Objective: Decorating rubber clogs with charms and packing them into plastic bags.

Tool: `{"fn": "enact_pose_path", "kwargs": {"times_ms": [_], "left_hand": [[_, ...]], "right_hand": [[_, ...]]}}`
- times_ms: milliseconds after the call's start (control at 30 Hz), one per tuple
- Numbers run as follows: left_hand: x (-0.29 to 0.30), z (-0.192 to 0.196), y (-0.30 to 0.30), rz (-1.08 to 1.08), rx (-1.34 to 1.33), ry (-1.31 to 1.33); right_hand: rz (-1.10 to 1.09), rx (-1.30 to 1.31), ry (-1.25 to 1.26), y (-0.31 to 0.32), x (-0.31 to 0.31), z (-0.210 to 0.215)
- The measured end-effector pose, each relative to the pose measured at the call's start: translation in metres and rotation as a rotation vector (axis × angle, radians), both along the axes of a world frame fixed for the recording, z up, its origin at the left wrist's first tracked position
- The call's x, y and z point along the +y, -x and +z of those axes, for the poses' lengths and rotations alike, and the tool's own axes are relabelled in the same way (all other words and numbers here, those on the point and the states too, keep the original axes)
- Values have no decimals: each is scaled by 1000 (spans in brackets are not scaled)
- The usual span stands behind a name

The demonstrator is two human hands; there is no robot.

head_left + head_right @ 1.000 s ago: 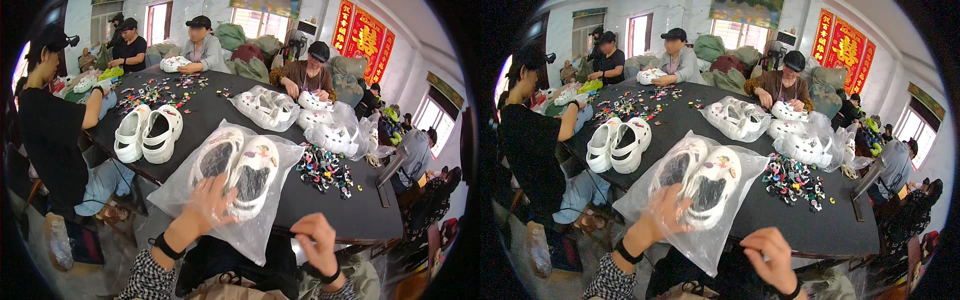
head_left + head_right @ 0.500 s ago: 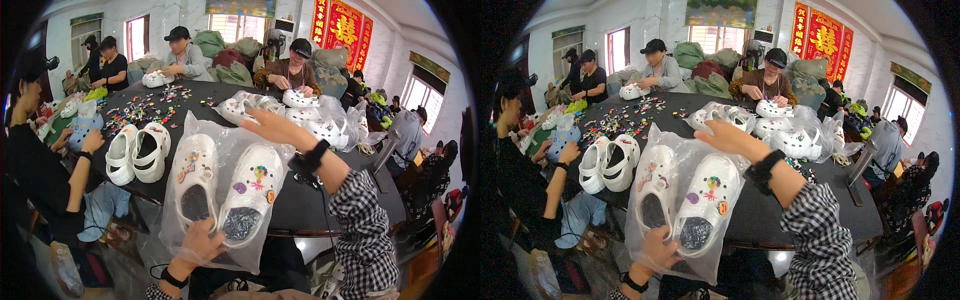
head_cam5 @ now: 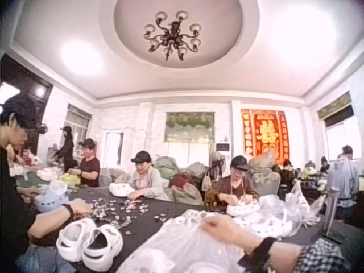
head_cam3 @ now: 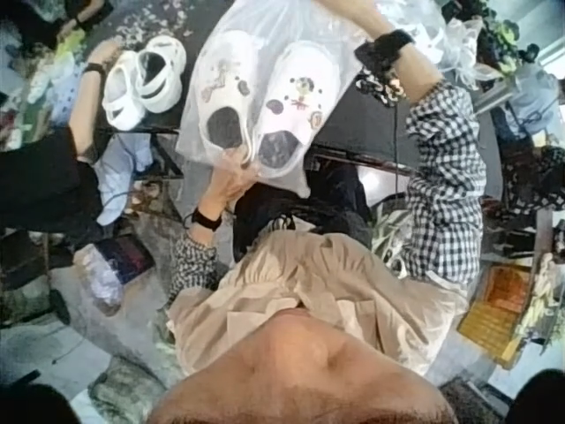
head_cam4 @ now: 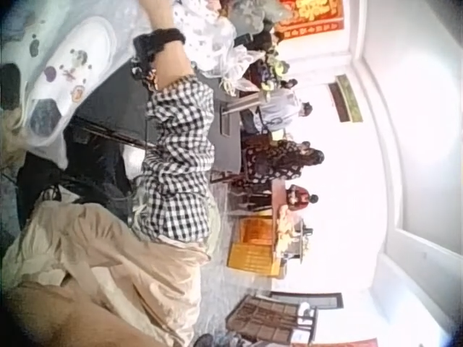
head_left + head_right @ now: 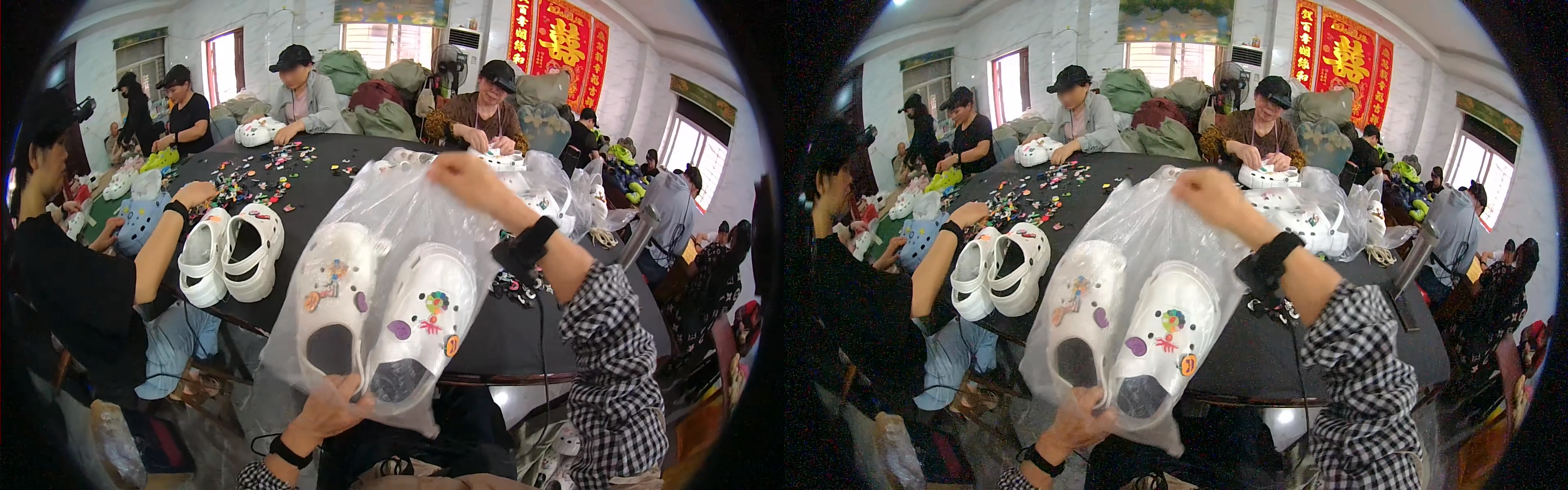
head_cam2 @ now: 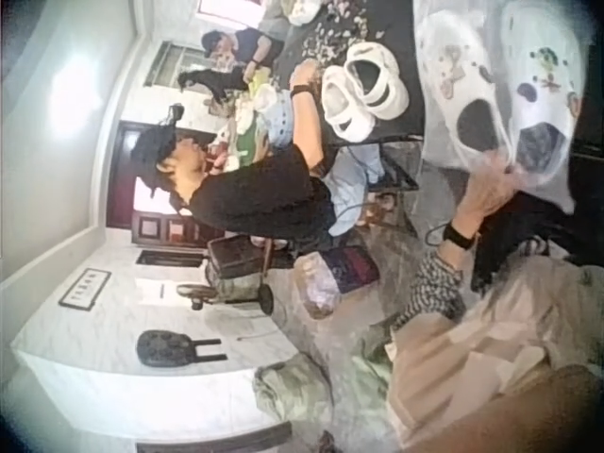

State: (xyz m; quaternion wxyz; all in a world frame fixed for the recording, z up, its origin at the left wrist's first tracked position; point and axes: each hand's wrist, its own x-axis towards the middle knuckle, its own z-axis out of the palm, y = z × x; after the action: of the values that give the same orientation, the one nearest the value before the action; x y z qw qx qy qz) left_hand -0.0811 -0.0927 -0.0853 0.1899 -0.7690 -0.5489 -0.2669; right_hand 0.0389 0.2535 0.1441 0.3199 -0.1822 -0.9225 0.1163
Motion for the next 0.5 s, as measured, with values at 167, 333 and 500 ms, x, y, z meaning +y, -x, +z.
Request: {"fn": "enact_pose_path", "kwargs": {"times_ms": [167, 333, 500], "left_hand": [[10, 6, -5, 21, 82, -210], [23, 25, -9, 20, 101, -250], [16, 26, -6, -5, 11, -192]], "right_hand": [[-112, 170, -49, -32, 0, 39], [-186, 177, -69, -56, 21, 47], [-232, 121, -45, -59, 36, 35]]}}
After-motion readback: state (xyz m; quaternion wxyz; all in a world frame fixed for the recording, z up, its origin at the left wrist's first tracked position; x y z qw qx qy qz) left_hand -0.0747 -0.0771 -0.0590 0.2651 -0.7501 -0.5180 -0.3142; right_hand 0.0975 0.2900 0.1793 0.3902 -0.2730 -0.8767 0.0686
